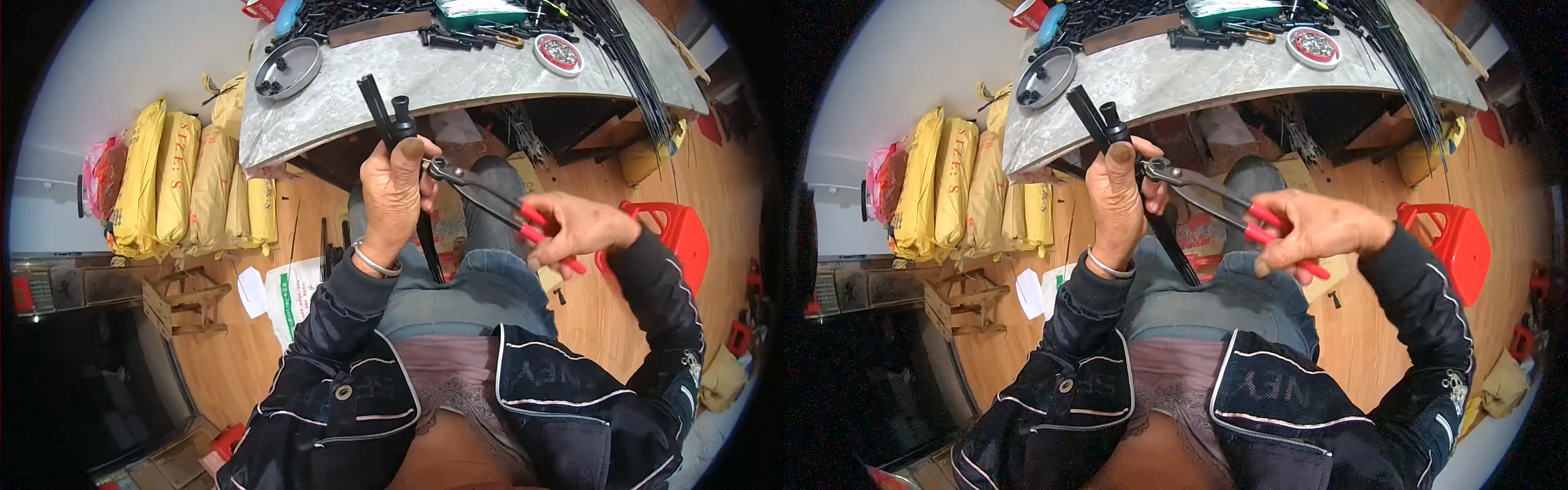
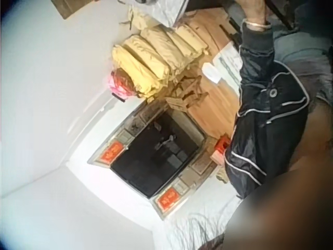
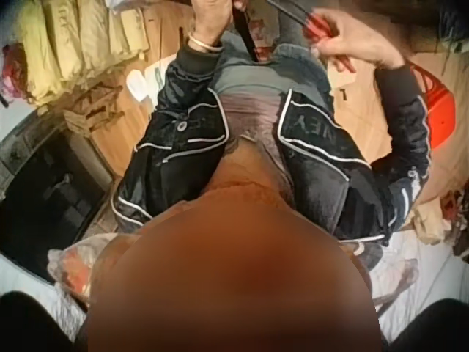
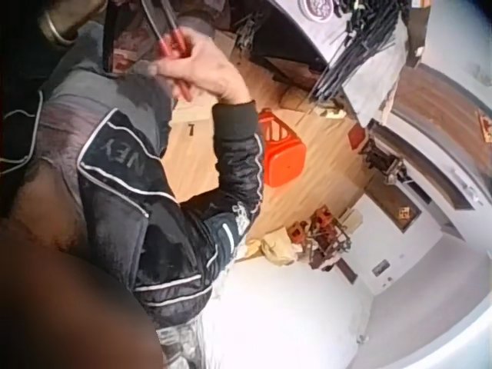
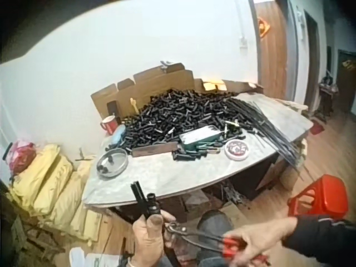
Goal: Sorting bundles of black cable ties and clipping the ends or adjusting them using pliers at a workbench.
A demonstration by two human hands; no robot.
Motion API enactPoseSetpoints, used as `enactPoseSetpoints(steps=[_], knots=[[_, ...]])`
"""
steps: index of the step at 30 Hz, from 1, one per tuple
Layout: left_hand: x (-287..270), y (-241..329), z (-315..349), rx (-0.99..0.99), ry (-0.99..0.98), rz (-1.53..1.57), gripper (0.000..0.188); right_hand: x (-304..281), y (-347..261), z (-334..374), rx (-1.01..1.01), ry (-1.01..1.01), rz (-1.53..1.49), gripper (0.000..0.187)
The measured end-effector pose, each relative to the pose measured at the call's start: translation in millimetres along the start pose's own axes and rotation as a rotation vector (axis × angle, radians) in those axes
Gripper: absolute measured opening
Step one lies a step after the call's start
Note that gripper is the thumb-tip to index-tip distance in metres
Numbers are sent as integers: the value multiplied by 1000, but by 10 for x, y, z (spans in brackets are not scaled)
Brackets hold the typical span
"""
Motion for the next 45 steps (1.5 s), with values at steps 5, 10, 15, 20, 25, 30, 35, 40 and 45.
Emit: enactPoseSetpoints(steps=[5, 10, 15, 20, 25, 30, 35, 40, 45], knots=[[-64, -50, -48, -53, 31, 6, 57, -217, -277, 126, -376, 442, 552, 35], [-64, -31, -23, -39, -31, 46, 55, -52, 107, -10, -151, 104, -456, 31], [16, -7, 14, -35, -40, 12, 54, 157, 287, -71, -214, -323, -856, 45], [-7, -10, 9, -39, 1, 42, 55, -208, -102, -48, -374, 254, 391, 27], [-80, -31, 37, -47, -25, 56, 57, -62, 79, -17, -171, 166, -309, 20], [48, 23, 36, -26, -53, 37, 56, 288, 496, -174, -233, -304, -839, 37], [-53, 28, 49, -23, 19, 46, 55, 115, 98, -221, -34, 2, 93, 18], [-29, 61, 3, -42, 4, 15, 55, 77, -26, -108, -392, 551, 379, 20], [-74, 29, -24, -58, -12, 11, 57, 280, 86, -204, -61, 134, -209, 33]])
Point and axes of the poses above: each hand's wrist, its own z-axis away from the middle knuckle, its own x-axis out of the palm, y = z × x, the point moved 6 cm from there along -z, towards the middle knuckle, and after that the axes turned 1 degree about x, right-handed, at the moved point
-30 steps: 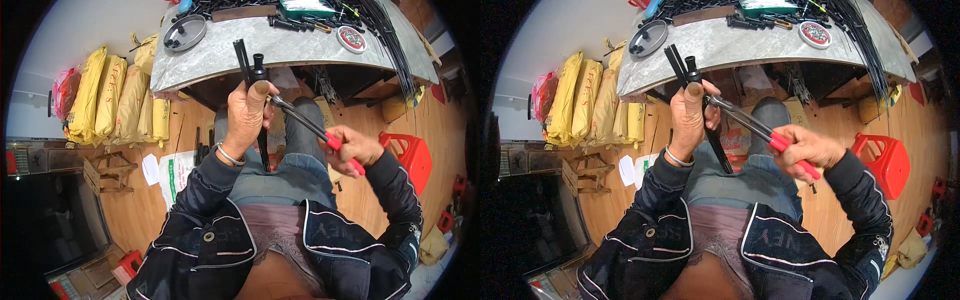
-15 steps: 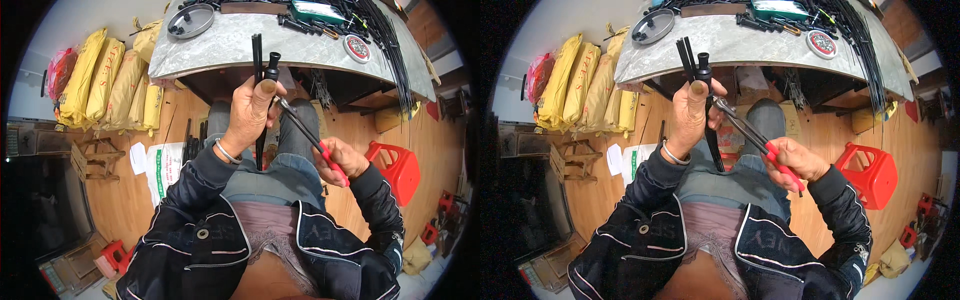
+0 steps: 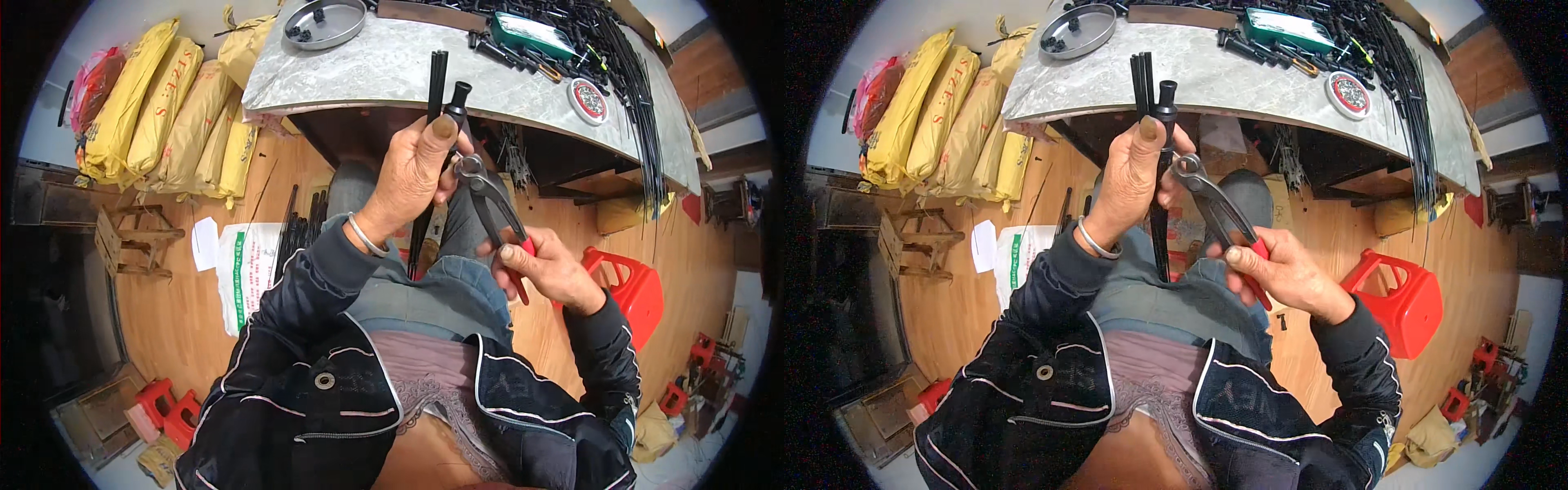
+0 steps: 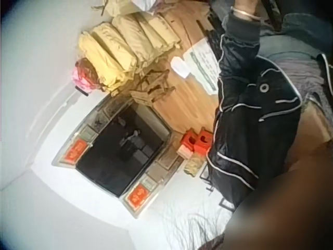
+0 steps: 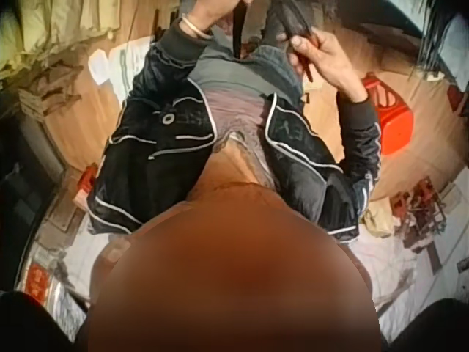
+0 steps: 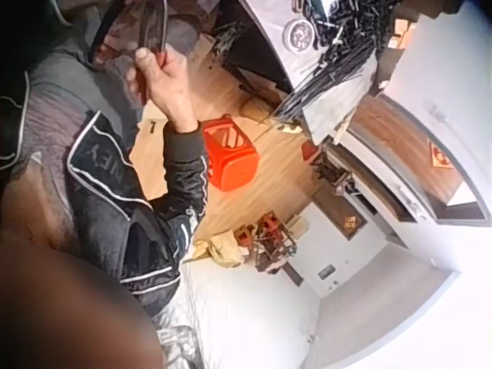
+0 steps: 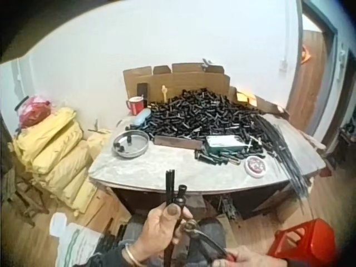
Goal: Sorting bundles of black cable ties and clipping the ends or adjusting them using pliers at a workbench.
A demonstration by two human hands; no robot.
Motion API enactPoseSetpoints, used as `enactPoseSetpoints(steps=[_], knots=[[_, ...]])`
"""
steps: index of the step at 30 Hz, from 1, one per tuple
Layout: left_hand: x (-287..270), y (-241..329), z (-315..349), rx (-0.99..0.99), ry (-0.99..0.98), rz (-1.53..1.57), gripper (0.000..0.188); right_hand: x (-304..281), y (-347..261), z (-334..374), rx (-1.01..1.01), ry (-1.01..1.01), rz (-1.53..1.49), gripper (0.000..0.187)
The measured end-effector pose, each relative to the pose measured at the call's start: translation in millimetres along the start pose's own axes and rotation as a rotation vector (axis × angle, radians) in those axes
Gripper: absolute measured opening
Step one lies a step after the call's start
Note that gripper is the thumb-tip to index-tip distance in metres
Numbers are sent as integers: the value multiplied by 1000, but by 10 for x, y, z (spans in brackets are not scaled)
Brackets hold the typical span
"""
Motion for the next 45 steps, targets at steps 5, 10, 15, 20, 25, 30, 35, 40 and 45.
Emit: enactPoseSetpoints(steps=[5, 10, 15, 20, 25, 30, 35, 40, 45], knots=[[8, -65, -47, -56, -122, 89, 60, -14, -111, 44, 14, 17, -3, 42], [12, -36, -61, -45, -119, 49, 62, 9, -216, 120, 1, 42, 51, 44], [32, -51, -84, -29, -104, 29, 63, -70, -265, 93, -7, 85, 128, 41], [26, -100, -99, -81, -153, 67, 65, -94, -195, 48, 99, 7, 75, 37], [46, -121, -127, -123, -191, 122, 66, -68, -133, 13, 67, -20, -46, 36], [62, -137, -147, -137, -223, 170, 65, -74, -93, -29, 50, -34, -28, 36], [60, -159, -159, -132, -205, 185, 63, -52, -43, -80, 20, 17, 28, 33], [79, -173, -190, -139, -207, 177, 62, 65, 116, -231, 30, 59, -89, 40], [90, -241, -264, -168, -174, 207, 59, 124, 119, -263, 53, 123, -205, 39]])
Point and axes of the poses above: each hand's wrist, its own z-axis away from the middle knuckle, its own x-axis out of the palm, y = z × x, the point moved 6 cm from there along -z, towards the middle knuckle, and after that the axes turned 1 degree about x, right-handed, at the moved point
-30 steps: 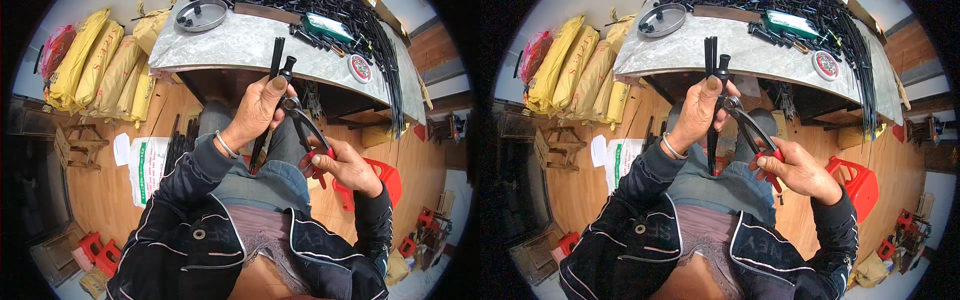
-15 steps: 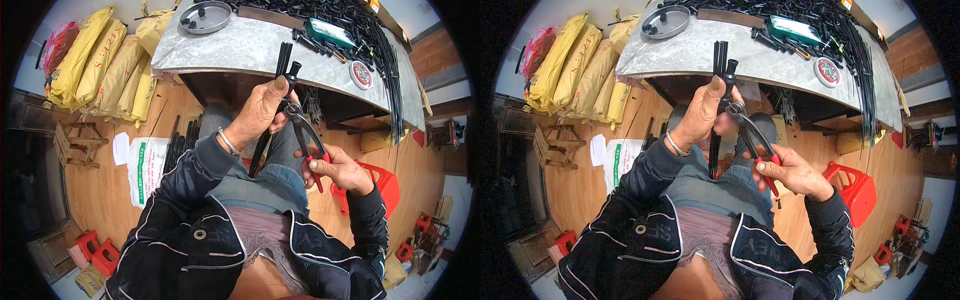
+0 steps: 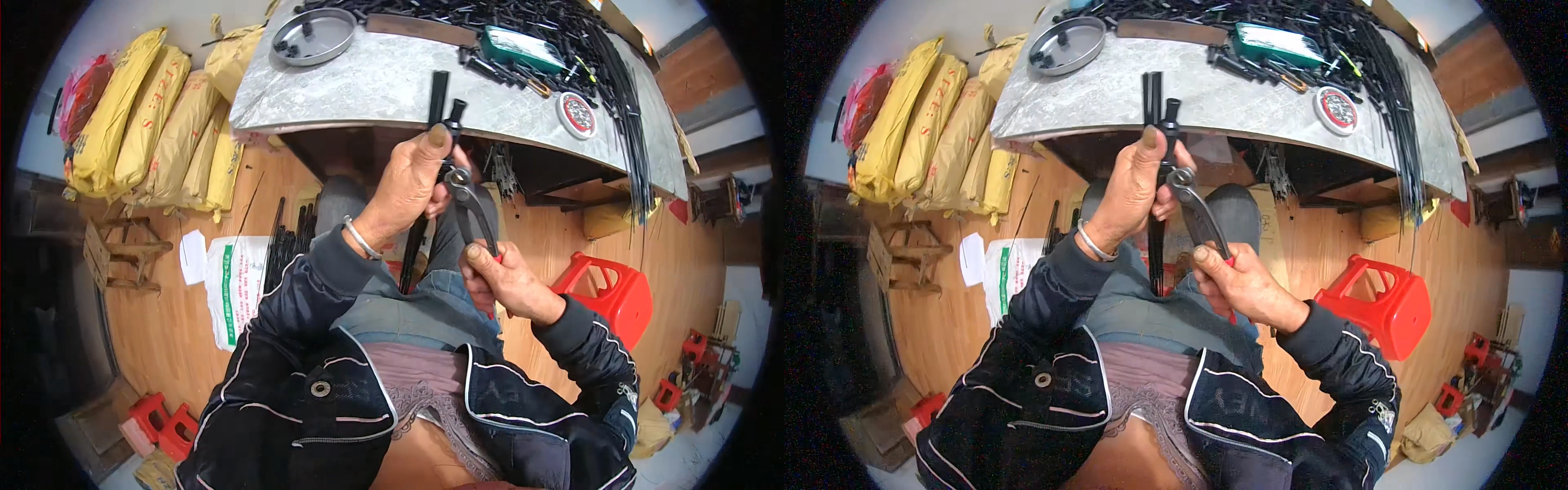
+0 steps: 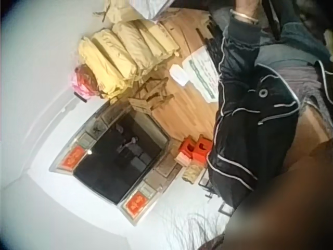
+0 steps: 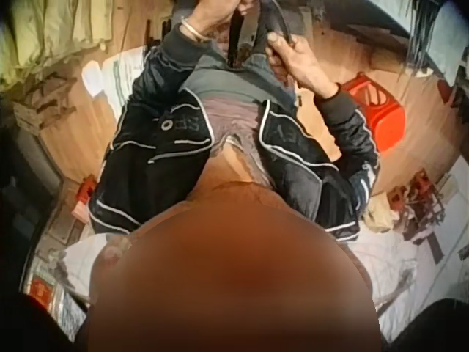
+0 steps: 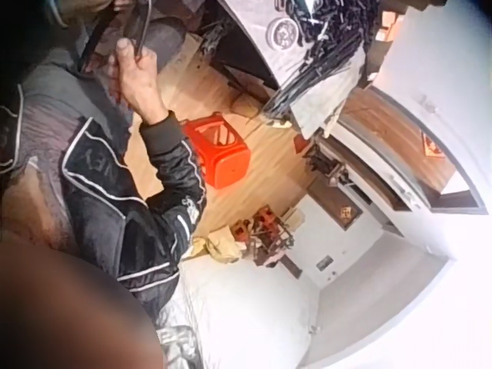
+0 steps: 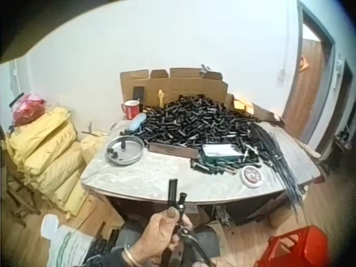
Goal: Sorting bundles of black cable ties and clipping the ends or adjusting them using pliers at a workbench.
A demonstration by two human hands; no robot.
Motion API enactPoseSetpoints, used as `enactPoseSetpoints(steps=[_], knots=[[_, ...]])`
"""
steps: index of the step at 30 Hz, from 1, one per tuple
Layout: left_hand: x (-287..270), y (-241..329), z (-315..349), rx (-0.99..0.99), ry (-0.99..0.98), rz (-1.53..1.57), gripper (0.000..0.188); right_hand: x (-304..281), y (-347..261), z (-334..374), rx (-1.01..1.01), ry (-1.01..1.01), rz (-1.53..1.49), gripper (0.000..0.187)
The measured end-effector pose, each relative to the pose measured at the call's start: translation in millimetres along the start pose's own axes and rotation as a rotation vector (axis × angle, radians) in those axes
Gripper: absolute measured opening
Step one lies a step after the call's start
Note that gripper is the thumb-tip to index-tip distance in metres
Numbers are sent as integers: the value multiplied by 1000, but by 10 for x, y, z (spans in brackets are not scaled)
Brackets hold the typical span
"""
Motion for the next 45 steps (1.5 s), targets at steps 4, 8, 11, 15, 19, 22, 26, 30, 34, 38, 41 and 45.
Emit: enactPoseSetpoints(steps=[4, 8, 11, 15, 19, 22, 26, 30, 34, 38, 41, 45], knots=[[-119, 22, 7, -7, 163, -57, 56, -319, -275, -94, -634, 388, 871, 15], [-302, -1, -52, 41, 186, -44, 60, -913, -842, 74, -1078, 862, 1205, 9], [-174, -66, -155, 26, 123, -47, 60, -1649, -1203, 69, -746, 1200, 1294, 12], [-116, -136, -238, 0, 107, -49, 60, -2439, -1564, -210, -504, 1245, 1300, 21], [-135, -165, -283, 0, 121, -45, 58, -2551, -1658, -363, -305, 1118, 1361, 26], [-145, -162, -299, 1, 138, -52, 57, -2544, -1659, -455, -232, 1103, 1409, 26], [-131, -164, -294, 4, 145, -54, 56, -2518, -1686, -510, -240, 1115, 1473, 25], [-71, -157, -295, -2, 128, -89, 58, -2564, -1676, -563, -210, 1111, 1474, 25], [-4, -88, -290, 15, 123, -103, 56, -2532, -1704, -515, -232, 1144, 1447, 25], [33, -84, -247, 29, 114, -97, 56, -2753, -1705, -421, -346, 1246, 1254, 28], [70, -73, -191, 43, 103, -119, 56, -2918, -1690, -336, -481, 1070, 876, 27], [72, -55, -103, 54, 113, -113, 56, -2480, -1561, -260, -467, 755, 143, 22]])
Point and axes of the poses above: each hand's wrist, its own z-axis away from the middle knuckle, its own x-axis out of the palm, y = z × x, the point moved 6 cm from there along -z, towards the middle knuckle, and after that the axes turned 1 degree about x, right-handed, at the moved point
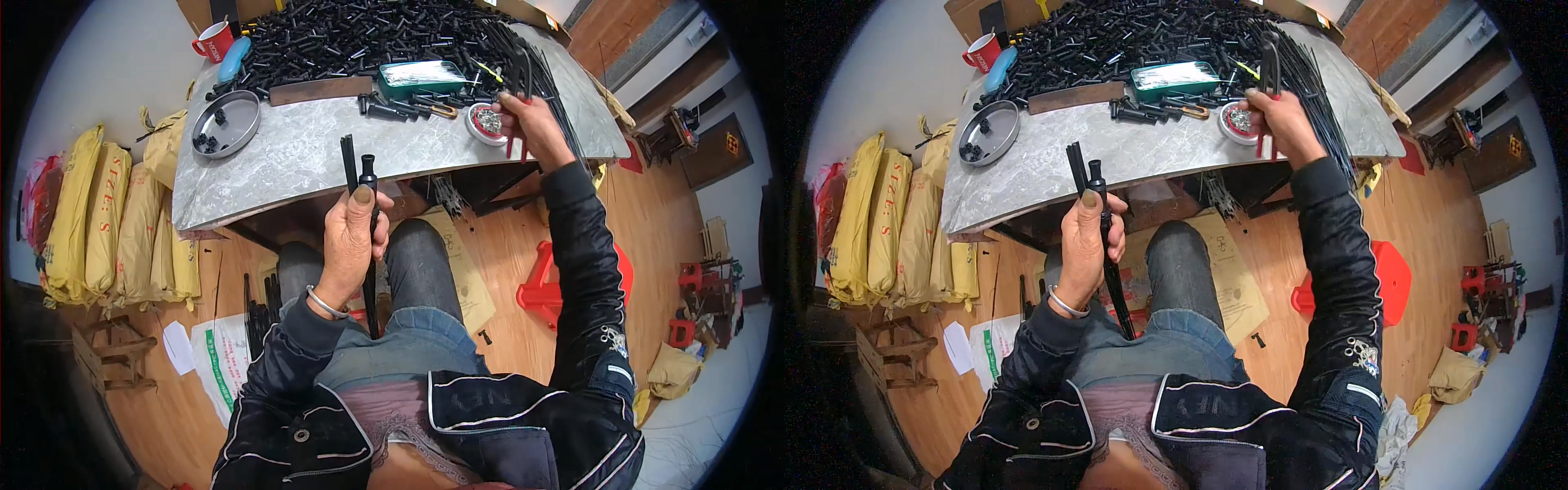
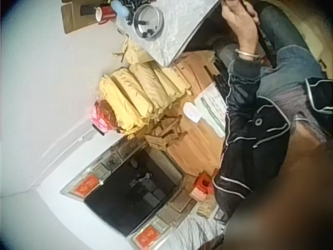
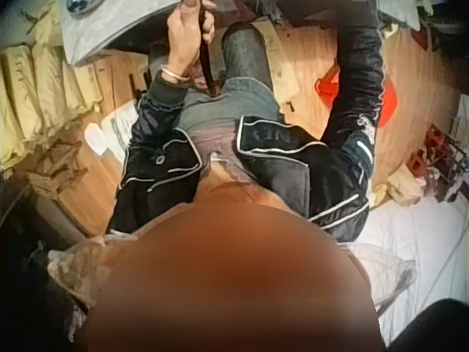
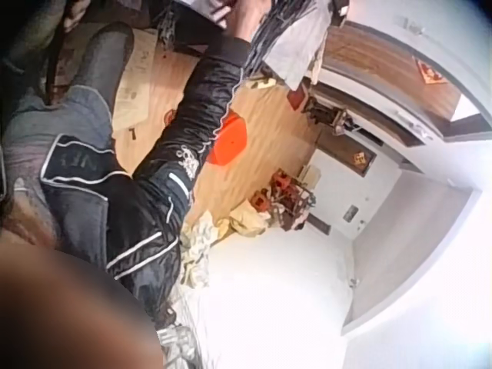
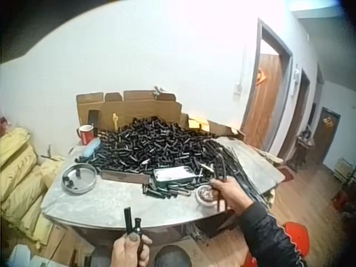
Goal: Sorting bundles of black cable ties and clipping the ends or adjusting them using pliers at a workbench.
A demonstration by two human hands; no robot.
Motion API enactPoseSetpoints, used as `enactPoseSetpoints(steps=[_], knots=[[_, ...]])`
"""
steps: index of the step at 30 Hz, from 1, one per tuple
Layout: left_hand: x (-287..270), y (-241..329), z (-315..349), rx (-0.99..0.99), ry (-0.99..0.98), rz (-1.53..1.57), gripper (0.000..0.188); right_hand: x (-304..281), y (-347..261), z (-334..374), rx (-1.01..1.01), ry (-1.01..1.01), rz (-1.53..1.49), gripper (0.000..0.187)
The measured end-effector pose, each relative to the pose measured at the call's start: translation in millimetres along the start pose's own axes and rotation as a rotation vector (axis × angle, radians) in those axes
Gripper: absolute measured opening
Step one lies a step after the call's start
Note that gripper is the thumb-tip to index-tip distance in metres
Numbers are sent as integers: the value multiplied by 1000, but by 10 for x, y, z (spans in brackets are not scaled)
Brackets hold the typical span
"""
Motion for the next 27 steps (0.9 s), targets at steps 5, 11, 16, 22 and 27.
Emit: enactPoseSetpoints(steps=[5, 11, 16, 22, 27], knots=[[47, 124, 145, 69, 45, -37, 51, 907, 87, 804, 106, -324, -593, 19], [8, 315, 355, 162, 161, -124, 58, 1823, 158, 1539, 1, -472, -758, 26], [-73, 332, 433, 198, 198, -140, 60, 2092, 137, 1706, 92, -474, -791, 33], [-93, 318, 465, 183, 213, -186, 62, 2124, 251, 1716, 13, -451, -759, 37], [-99, 334, 419, 246, 228, -215, 59, 2091, 90, 1806, -74, -374, -609, 34]])
Point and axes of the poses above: each hand's wrist, its own z-axis away from the middle knuckle, its own x-axis out of the palm, y = z × x, the point moved 6 cm from there along -z, towards the middle knuckle, and after that the axes turned 1 degree about x, right-handed, at the moved point
